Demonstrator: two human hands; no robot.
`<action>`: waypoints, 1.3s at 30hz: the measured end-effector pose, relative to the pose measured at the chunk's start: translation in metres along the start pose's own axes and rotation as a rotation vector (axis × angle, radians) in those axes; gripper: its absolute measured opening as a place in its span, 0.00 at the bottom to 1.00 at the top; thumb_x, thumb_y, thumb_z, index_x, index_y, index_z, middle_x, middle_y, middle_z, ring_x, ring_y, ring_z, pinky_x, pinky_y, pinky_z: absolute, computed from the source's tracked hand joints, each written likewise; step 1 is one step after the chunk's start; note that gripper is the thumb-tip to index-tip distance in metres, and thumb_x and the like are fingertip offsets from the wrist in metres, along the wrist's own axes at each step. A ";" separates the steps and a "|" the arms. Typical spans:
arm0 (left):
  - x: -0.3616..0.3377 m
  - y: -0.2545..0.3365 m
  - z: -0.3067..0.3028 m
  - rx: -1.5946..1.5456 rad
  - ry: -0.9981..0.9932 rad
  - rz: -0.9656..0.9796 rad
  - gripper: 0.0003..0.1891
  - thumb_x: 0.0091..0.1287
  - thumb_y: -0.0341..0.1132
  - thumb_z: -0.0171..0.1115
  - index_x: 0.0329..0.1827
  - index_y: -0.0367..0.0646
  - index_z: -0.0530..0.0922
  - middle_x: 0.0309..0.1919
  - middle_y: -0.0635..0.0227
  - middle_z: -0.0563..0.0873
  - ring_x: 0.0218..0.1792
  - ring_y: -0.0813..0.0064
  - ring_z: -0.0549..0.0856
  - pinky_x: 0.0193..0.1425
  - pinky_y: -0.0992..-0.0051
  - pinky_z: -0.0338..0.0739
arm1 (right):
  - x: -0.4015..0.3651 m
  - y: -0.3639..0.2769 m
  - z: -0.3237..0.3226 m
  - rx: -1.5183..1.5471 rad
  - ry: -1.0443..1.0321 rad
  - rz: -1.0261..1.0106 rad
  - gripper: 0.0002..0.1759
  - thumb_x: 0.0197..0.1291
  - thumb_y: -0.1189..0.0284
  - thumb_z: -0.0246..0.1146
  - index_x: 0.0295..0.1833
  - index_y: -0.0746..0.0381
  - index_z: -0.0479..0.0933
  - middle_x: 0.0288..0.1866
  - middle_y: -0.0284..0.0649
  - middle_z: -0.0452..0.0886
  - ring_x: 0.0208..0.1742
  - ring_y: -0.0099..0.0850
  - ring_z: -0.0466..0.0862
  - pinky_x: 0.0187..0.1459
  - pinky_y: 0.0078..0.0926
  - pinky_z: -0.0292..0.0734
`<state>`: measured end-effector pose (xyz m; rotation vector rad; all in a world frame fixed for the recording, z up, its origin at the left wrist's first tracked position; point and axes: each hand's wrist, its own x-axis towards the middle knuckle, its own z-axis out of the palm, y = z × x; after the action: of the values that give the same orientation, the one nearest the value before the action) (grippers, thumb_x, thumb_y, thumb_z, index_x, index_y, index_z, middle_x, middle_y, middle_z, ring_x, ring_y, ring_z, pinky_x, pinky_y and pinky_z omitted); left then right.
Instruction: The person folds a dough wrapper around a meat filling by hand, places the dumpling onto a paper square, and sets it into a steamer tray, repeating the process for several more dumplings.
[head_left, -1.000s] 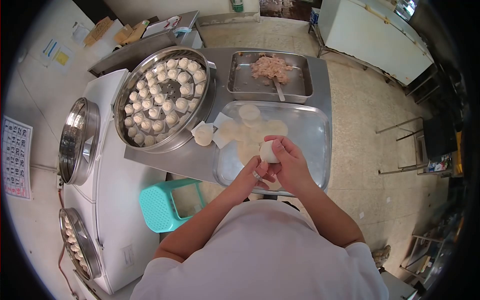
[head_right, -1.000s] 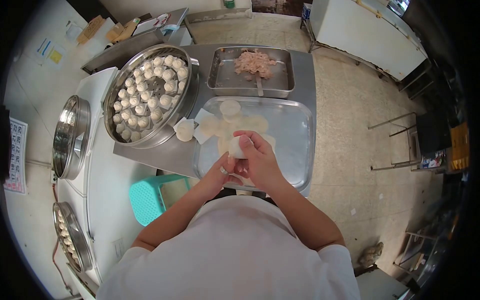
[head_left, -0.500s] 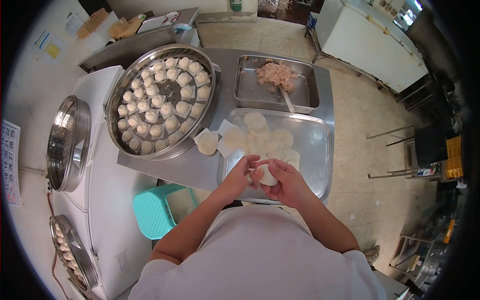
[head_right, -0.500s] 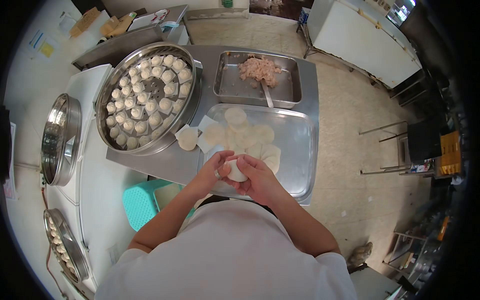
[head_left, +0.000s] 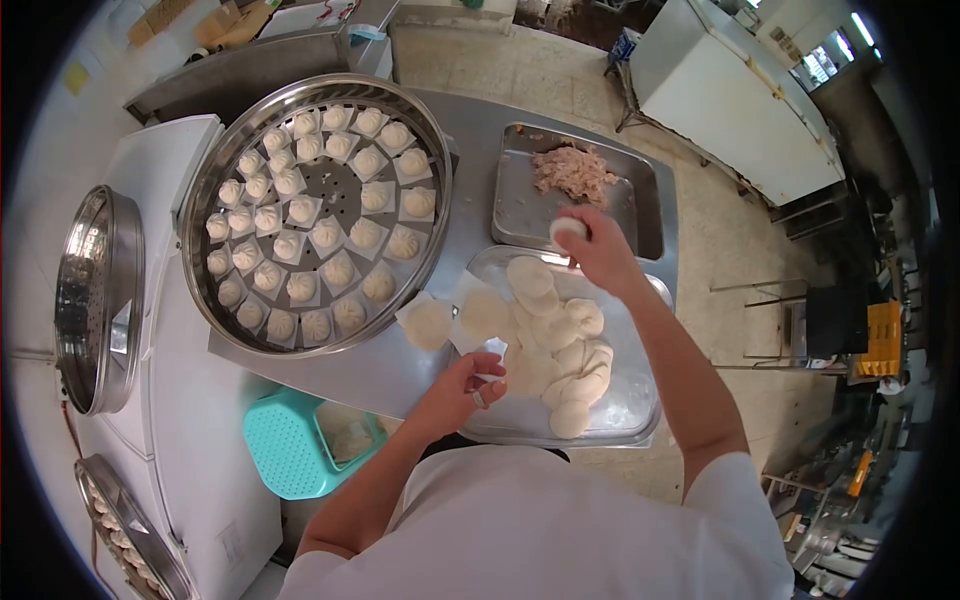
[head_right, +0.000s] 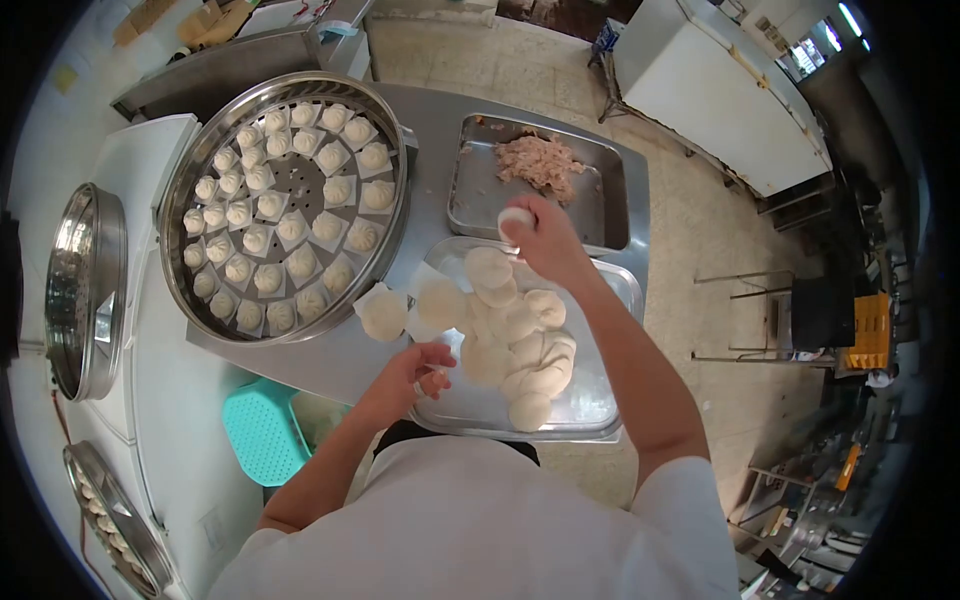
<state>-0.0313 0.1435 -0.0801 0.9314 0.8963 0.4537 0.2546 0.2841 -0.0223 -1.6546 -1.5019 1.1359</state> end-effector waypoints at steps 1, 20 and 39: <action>0.000 -0.003 -0.005 0.008 0.008 -0.004 0.26 0.77 0.37 0.65 0.73 0.35 0.70 0.62 0.59 0.82 0.51 0.72 0.84 0.54 0.71 0.80 | 0.026 0.010 0.004 -0.134 0.035 -0.085 0.20 0.66 0.70 0.68 0.60 0.67 0.80 0.43 0.48 0.87 0.42 0.39 0.88 0.46 0.35 0.84; 0.004 0.003 -0.027 0.258 0.280 -0.016 0.16 0.68 0.34 0.74 0.56 0.40 0.83 0.48 0.69 0.87 0.47 0.79 0.84 0.54 0.73 0.80 | 0.138 0.027 0.035 -0.719 -0.002 -0.201 0.20 0.59 0.73 0.69 0.56 0.67 0.83 0.45 0.55 0.88 0.50 0.51 0.88 0.52 0.44 0.82; 0.108 0.054 -0.031 1.957 0.140 0.022 0.30 0.47 0.57 0.84 0.44 0.42 0.89 0.49 0.61 0.86 0.57 0.61 0.81 0.63 0.61 0.72 | -0.205 0.047 0.004 0.378 0.163 0.308 0.19 0.65 0.72 0.72 0.58 0.69 0.81 0.44 0.38 0.85 0.44 0.23 0.83 0.47 0.23 0.80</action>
<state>0.0058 0.2616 -0.0934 2.6613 1.3598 -0.5915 0.2753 0.0747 -0.0278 -1.6945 -0.8839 1.3148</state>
